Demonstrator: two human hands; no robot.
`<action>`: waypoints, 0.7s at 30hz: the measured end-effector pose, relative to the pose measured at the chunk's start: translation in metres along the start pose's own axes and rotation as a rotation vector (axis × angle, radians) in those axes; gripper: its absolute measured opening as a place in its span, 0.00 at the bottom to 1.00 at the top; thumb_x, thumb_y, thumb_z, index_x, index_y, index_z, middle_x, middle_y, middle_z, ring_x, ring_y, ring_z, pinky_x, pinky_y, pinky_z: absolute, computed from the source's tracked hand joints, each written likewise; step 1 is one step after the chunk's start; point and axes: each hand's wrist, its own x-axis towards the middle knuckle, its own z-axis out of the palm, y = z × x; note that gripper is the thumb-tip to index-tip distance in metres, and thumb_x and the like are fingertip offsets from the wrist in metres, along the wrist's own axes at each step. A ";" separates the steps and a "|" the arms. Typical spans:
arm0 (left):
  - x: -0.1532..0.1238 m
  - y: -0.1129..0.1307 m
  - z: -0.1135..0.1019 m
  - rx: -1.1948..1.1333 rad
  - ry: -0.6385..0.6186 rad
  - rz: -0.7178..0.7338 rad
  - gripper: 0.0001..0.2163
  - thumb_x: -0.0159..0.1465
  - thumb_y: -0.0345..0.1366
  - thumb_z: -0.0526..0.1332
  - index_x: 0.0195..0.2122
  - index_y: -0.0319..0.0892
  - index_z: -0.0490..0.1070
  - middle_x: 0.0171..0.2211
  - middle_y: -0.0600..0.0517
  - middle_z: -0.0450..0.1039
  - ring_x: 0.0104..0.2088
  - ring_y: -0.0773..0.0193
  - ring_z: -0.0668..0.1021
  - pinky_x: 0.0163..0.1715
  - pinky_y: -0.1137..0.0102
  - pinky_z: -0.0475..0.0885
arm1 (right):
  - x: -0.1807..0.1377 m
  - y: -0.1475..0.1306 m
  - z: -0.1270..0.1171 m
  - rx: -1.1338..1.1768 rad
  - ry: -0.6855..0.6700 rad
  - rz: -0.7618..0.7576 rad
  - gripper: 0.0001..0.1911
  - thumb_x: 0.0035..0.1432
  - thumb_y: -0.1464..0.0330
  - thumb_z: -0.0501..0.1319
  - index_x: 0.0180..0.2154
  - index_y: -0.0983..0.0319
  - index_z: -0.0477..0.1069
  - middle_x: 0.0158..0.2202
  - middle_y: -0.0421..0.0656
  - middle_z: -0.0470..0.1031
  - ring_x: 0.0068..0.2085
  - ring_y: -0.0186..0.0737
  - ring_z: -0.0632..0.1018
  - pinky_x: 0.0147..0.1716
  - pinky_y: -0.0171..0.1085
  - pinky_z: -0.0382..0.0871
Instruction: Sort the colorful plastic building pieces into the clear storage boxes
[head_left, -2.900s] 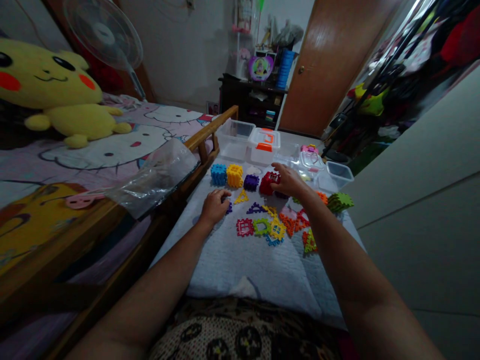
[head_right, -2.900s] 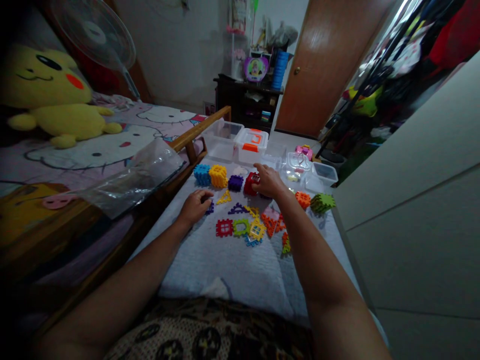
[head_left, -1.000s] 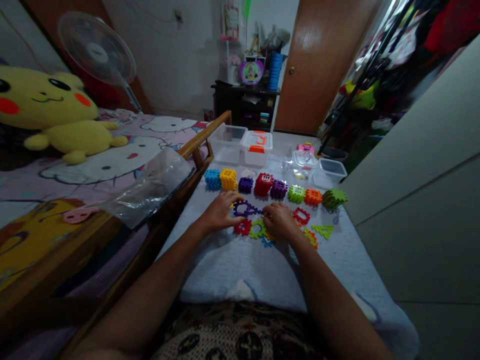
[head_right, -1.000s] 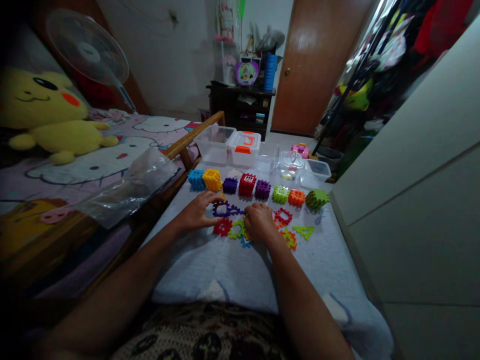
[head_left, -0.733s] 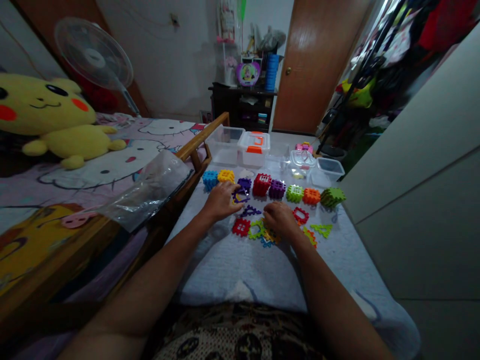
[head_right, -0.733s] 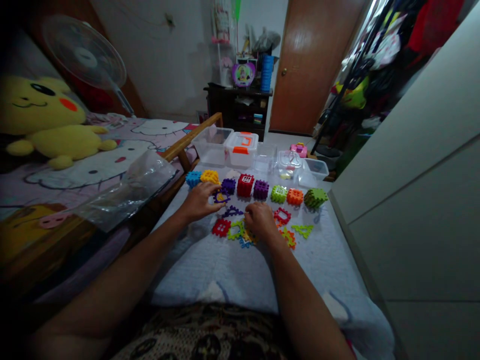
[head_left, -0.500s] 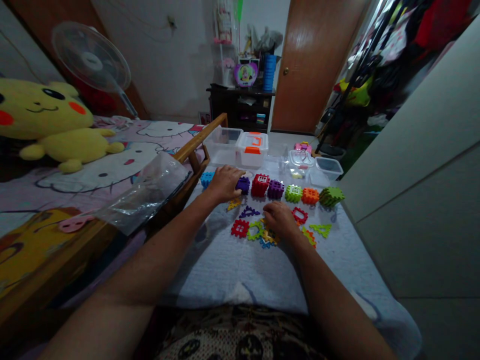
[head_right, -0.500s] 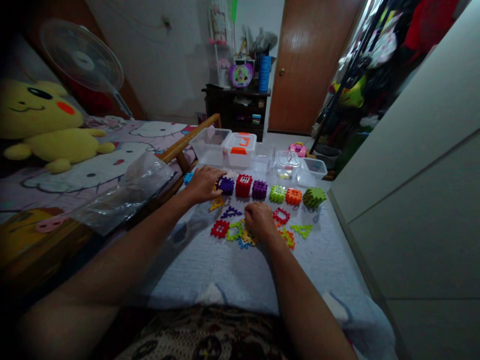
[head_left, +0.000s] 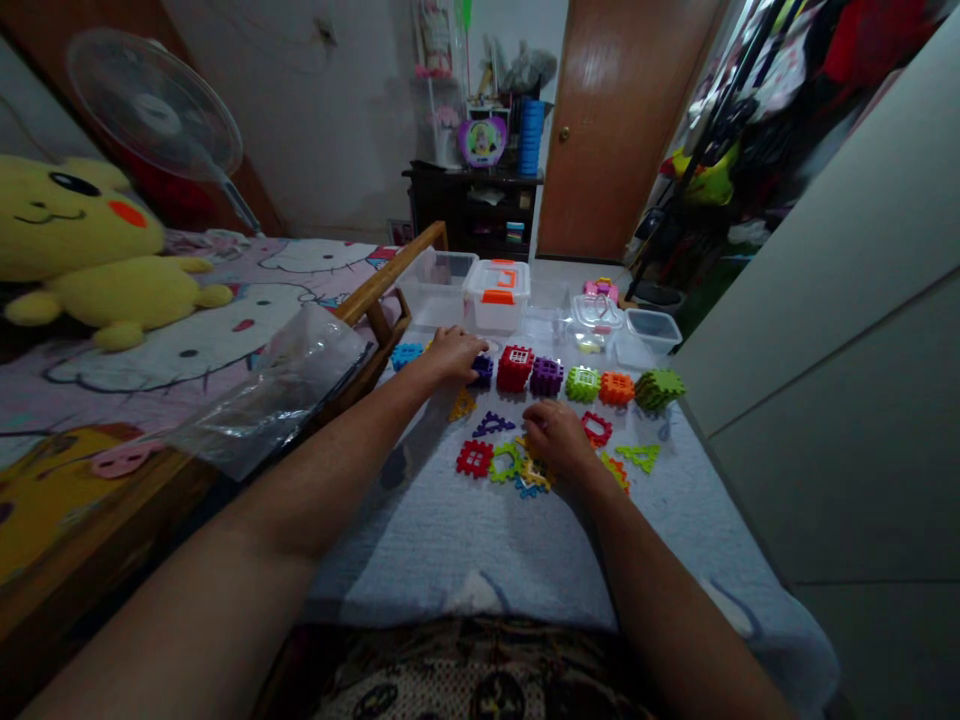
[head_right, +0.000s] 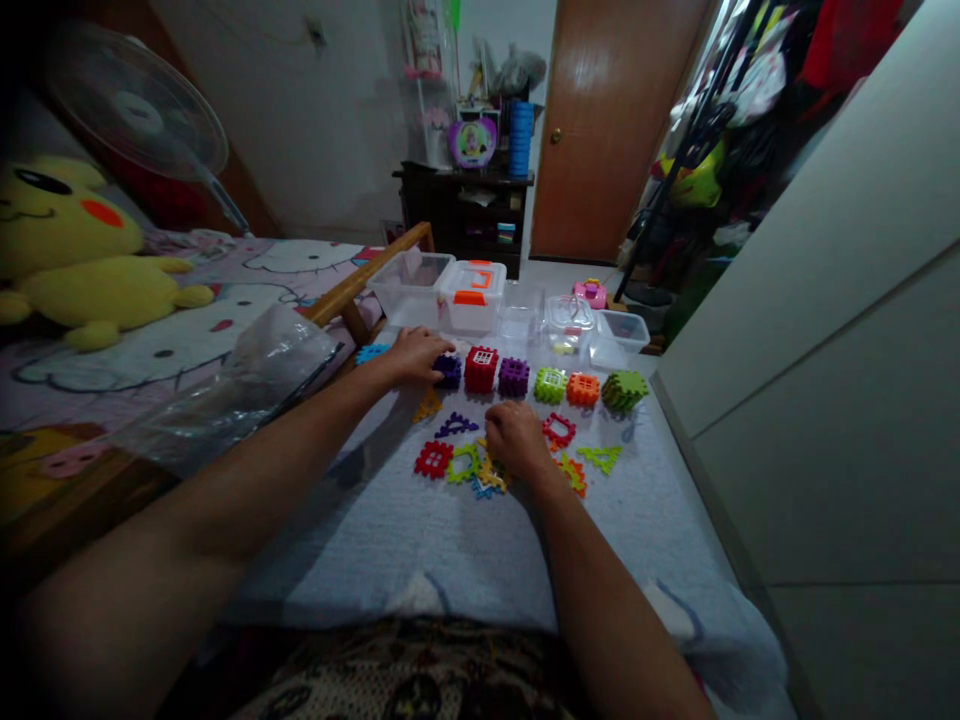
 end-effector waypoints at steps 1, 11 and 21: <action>0.001 0.001 -0.001 0.014 -0.014 -0.005 0.29 0.54 0.38 0.65 0.59 0.47 0.68 0.57 0.44 0.72 0.58 0.45 0.66 0.55 0.53 0.58 | 0.000 0.000 0.000 0.001 -0.001 -0.003 0.11 0.59 0.73 0.56 0.35 0.62 0.77 0.35 0.46 0.77 0.38 0.41 0.74 0.41 0.37 0.63; 0.014 0.003 -0.001 0.010 -0.091 0.017 0.23 0.51 0.37 0.68 0.50 0.46 0.75 0.52 0.44 0.75 0.57 0.44 0.69 0.61 0.44 0.49 | -0.001 0.003 0.002 0.004 0.005 -0.009 0.10 0.60 0.72 0.56 0.36 0.62 0.77 0.36 0.46 0.78 0.39 0.41 0.75 0.43 0.38 0.64; -0.008 0.004 -0.005 -0.052 0.180 0.058 0.27 0.53 0.37 0.68 0.56 0.43 0.70 0.57 0.41 0.69 0.60 0.42 0.65 0.61 0.43 0.51 | 0.000 0.020 -0.034 0.299 0.313 0.061 0.10 0.57 0.68 0.58 0.37 0.62 0.76 0.37 0.47 0.79 0.39 0.42 0.77 0.44 0.41 0.69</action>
